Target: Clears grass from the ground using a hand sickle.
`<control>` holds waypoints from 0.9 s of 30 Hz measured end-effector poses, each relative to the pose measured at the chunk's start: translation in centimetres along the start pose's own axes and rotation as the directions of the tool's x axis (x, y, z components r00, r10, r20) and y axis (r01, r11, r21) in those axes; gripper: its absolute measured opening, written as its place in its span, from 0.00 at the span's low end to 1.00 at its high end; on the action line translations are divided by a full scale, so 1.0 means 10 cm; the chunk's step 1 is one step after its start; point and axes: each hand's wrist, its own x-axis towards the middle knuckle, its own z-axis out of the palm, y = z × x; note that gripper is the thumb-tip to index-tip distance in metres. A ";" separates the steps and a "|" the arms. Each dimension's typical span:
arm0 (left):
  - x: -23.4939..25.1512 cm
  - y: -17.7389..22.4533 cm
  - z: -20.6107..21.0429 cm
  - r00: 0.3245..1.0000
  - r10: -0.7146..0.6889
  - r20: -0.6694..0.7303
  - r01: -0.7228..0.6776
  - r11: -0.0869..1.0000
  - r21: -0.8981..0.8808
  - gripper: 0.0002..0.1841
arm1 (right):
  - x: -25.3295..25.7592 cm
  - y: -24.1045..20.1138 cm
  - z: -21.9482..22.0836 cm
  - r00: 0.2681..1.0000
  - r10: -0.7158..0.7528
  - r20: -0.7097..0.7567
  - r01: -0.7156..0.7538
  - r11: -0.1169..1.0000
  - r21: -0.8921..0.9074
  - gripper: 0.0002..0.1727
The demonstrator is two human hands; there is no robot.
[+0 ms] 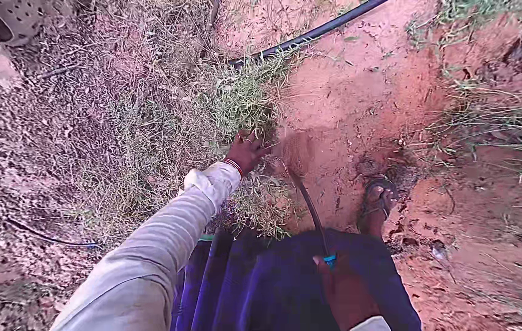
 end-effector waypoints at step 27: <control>-1.25 0.34 1.48 0.558 -0.504 0.659 0.519 0.832 0.197 0.37 | 0.72 0.55 0.39 0.931 0.132 -0.340 0.165 0.679 0.716 0.25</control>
